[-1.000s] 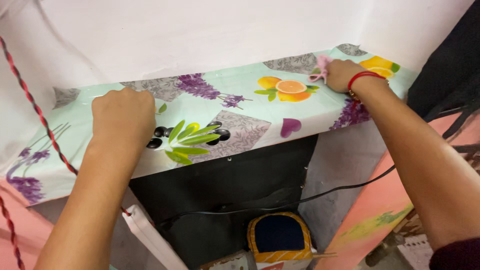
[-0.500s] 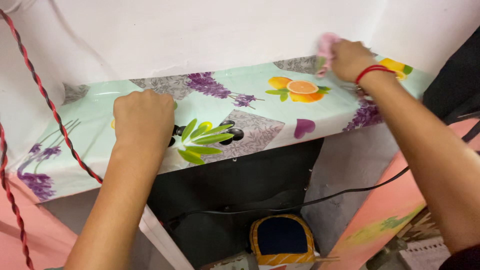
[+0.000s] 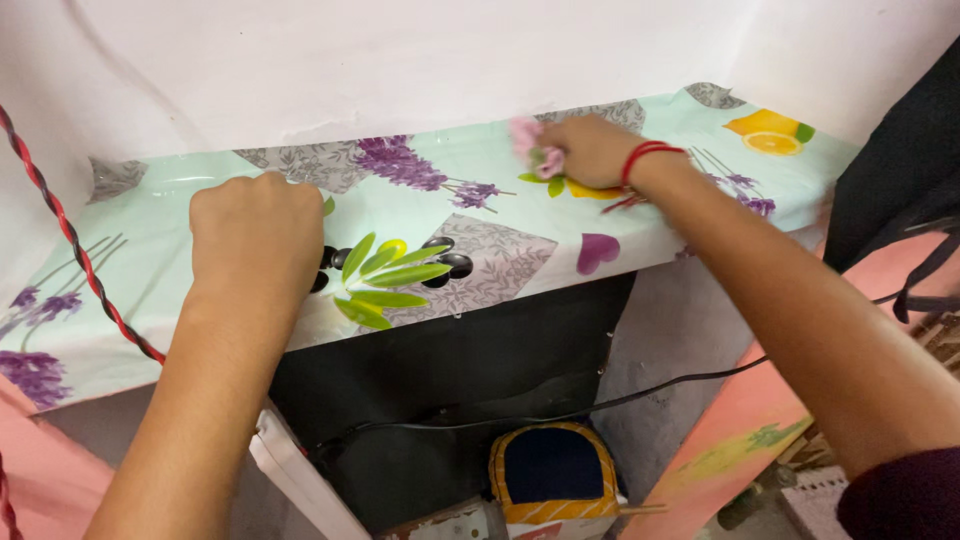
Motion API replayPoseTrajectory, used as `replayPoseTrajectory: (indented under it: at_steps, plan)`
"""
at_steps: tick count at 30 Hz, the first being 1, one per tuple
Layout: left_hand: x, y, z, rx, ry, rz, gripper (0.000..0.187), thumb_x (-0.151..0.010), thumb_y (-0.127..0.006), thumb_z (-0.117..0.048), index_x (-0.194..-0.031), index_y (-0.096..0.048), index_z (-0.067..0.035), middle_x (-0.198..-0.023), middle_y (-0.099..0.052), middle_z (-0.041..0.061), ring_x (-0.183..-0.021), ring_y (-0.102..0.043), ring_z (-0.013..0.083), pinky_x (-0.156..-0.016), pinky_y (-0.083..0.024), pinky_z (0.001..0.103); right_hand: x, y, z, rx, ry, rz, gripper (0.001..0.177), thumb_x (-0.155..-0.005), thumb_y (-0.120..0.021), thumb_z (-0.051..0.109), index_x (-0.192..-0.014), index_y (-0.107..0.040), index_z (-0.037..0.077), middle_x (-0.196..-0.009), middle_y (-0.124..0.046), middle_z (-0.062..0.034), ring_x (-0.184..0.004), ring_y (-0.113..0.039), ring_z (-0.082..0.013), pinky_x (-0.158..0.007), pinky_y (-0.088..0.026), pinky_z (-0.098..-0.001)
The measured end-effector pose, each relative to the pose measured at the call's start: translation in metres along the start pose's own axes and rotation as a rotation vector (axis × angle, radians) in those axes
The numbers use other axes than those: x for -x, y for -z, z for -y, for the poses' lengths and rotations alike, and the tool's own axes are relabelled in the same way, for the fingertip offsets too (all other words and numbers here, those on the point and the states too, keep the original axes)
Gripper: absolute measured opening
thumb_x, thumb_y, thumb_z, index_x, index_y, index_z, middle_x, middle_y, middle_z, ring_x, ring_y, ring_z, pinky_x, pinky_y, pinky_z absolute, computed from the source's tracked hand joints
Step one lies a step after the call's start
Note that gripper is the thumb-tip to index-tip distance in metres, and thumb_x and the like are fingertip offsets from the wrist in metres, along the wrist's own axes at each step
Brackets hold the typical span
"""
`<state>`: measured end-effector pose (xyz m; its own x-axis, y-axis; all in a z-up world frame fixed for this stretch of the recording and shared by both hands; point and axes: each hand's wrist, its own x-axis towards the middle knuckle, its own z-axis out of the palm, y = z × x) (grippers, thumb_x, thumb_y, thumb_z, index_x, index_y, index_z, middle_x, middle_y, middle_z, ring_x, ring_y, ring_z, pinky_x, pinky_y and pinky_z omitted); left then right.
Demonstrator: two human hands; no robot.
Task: The person wipes a power strip, a computer tower, and a tabletop with a cloth.
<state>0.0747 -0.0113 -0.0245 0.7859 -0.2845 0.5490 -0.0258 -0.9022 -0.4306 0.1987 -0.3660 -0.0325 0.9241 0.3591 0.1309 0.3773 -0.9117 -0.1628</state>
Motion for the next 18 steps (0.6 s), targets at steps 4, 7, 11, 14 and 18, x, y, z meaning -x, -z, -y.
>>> replayPoseTrajectory:
  at_steps: [4, 7, 11, 14, 18]
  plan:
    - [-0.002, 0.001, -0.001, -0.021, 0.021, 0.023, 0.015, -0.084, -0.065, -0.011, -0.083, -0.079, -0.015, -0.084, -0.075, 0.008, -0.079, -0.075, 0.0263, -0.059, -0.056, 0.039, 0.010, -0.001, -0.126, 0.163, -0.241, -0.049, 0.035, -0.103, -0.050, 0.030, -0.123, -0.069, 0.008, -0.112, -0.073, -0.0233, -0.102, -0.071, -0.0392, -0.097, -0.052, -0.0493]
    - [-0.003, 0.001, -0.002, -0.034, 0.028, 0.037, 0.015, -0.084, -0.065, -0.011, -0.083, -0.079, -0.016, -0.085, -0.075, 0.007, -0.080, -0.075, 0.0257, -0.059, -0.056, 0.039, 0.002, -0.005, -0.199, 0.338, -0.344, -0.057, 0.036, -0.103, -0.053, 0.031, -0.121, -0.074, 0.007, -0.118, -0.072, -0.0246, -0.109, -0.069, -0.0423, -0.101, -0.052, -0.0497]
    - [-0.003, 0.001, -0.001, -0.009, 0.025, 0.027, 0.015, -0.083, -0.064, -0.012, -0.079, -0.079, -0.016, -0.087, -0.074, 0.007, -0.081, -0.075, 0.0259, -0.061, -0.056, 0.041, -0.004, 0.001, -0.238, 0.338, -0.527, -0.018, 0.037, -0.101, -0.056, 0.032, -0.123, -0.074, 0.009, -0.124, -0.071, -0.0235, -0.112, -0.069, -0.0408, -0.098, -0.054, -0.0491]
    - [-0.001, 0.002, 0.000, 0.016, 0.039, 0.022, 0.014, -0.082, -0.065, -0.011, -0.080, -0.078, -0.014, -0.084, -0.074, 0.007, -0.082, -0.074, 0.0259, -0.062, -0.056, 0.041, -0.011, 0.005, -0.245, 0.186, -0.653, -0.080, 0.036, -0.101, -0.054, 0.035, -0.127, -0.068, 0.015, -0.130, -0.067, -0.0212, -0.119, -0.064, -0.0377, -0.099, -0.051, -0.0502]
    - [0.002, 0.004, 0.005, 0.039, 0.065, 0.043, 0.013, -0.081, -0.065, -0.008, -0.082, -0.077, -0.012, -0.084, -0.074, 0.010, -0.082, -0.075, 0.0285, -0.063, -0.057, 0.042, -0.018, -0.001, -0.261, 0.225, -0.600, -0.056, 0.035, -0.101, -0.056, 0.032, -0.126, -0.072, 0.013, -0.134, -0.066, -0.0198, -0.120, -0.065, -0.0375, -0.099, -0.051, -0.0480]
